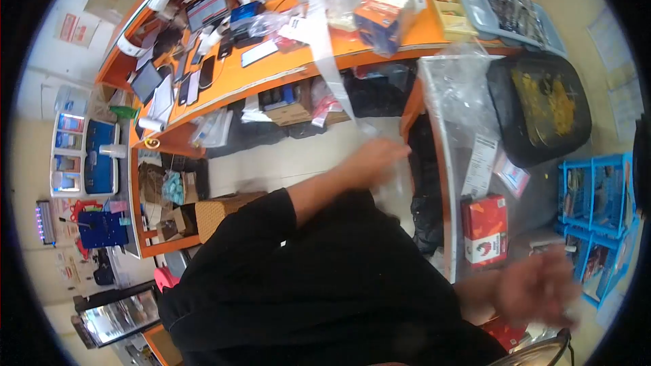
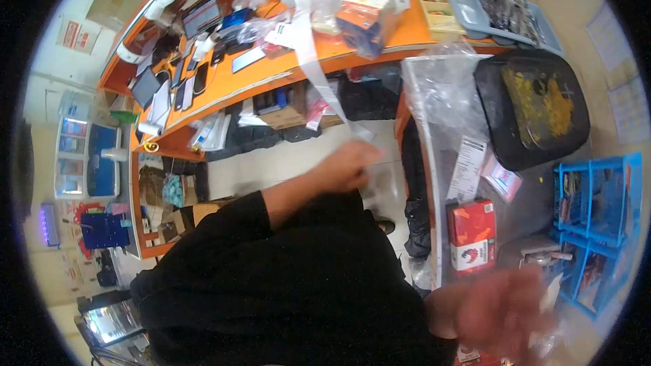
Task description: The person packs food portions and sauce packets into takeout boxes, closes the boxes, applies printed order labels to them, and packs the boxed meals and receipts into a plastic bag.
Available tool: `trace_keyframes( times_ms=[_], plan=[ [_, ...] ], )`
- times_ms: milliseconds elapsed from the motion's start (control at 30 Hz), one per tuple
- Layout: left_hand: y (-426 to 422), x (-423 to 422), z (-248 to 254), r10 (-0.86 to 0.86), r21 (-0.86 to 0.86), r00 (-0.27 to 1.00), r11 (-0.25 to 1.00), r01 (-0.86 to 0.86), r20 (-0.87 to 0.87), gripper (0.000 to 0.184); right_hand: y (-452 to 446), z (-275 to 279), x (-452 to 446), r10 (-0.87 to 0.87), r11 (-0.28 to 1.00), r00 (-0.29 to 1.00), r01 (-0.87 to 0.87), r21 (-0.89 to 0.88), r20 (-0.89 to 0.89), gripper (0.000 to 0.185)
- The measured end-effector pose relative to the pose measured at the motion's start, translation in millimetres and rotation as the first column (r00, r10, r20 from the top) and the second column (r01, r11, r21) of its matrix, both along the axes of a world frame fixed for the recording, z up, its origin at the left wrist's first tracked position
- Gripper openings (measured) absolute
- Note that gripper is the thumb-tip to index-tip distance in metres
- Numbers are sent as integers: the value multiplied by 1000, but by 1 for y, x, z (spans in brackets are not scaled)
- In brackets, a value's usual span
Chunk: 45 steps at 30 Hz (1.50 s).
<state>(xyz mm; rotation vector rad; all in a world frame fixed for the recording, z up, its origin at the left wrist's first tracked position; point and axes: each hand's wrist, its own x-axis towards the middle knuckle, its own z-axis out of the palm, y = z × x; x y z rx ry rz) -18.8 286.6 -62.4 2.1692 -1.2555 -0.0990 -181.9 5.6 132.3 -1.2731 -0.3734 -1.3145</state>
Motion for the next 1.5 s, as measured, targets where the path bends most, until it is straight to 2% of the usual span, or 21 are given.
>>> trace_keyframes(
  times_ms=[33,100,167,233,333,367,433,500,633,733,767,800,867,900,933,1100,1167,1200,1267,1400,1500],
  plan=[
    [28,15,-3,98,-38,993,995,-96,60,66,-7,6,-5,218,969,971,-204,-137,98,22],
    [82,40,23,437,-103,897,897,-429,71,58,12,54,10,342,812,932,-355,-463,-116,31],
    [140,79,33,687,-251,700,725,-641,194,50,42,105,33,366,523,869,-489,-698,-334,52],
    [211,123,34,807,-323,514,588,-742,290,52,78,115,65,299,365,854,-515,-776,-426,60],
    [303,192,36,900,-349,294,401,-847,322,54,143,103,118,183,445,903,-429,-786,-390,51],
    [335,220,31,905,-356,294,397,-846,309,53,167,97,141,146,476,913,-403,-782,-381,49],
    [388,274,26,891,-336,270,396,-854,365,57,221,83,201,116,579,974,-226,-784,-195,44],
    [439,325,10,870,-365,250,418,-832,425,60,272,62,271,93,694,985,42,-719,148,41],
    [492,386,20,892,-196,208,306,-932,402,62,334,84,371,395,625,914,-192,-756,95,35],
    [533,432,3,891,-70,154,202,-977,426,69,349,113,399,227,390,973,-128,-912,-39,30],
    [544,446,-4,886,-40,140,176,-984,442,71,346,107,412,-122,282,907,420,-863,402,26],
    [555,459,-9,880,-11,124,145,-989,459,73,351,100,434,-355,9,540,818,-575,763,29],
    [572,478,-18,883,-43,127,164,-986,452,71,372,87,464,-357,74,499,858,-508,790,28],
    [575,485,-17,878,-37,124,159,-987,462,71,419,88,488,-120,407,856,505,-762,503,23],
    [580,494,-19,872,-36,119,154,-987,475,71,448,88,508,230,568,962,-12,-823,145,25],
    [605,520,-27,839,12,123,138,-990,531,73,452,77,575,-106,425,797,577,-698,594,41],
    [614,526,-28,833,23,135,146,-989,536,74,473,72,599,-76,532,827,506,-679,556,48],
    [619,528,-29,832,31,143,149,-988,536,74,507,71,612,29,660,900,310,-685,435,48],
    [627,533,-33,827,42,151,153,-987,542,76,502,63,621,-137,546,785,569,-615,604,47],
    [633,536,-37,808,109,192,158,-981,557,77,539,47,638,196,654,951,54,-755,238,42],
    [636,536,-42,809,145,209,155,-977,550,78,547,41,645,255,657,954,-53,-752,156,38]
  ],
)
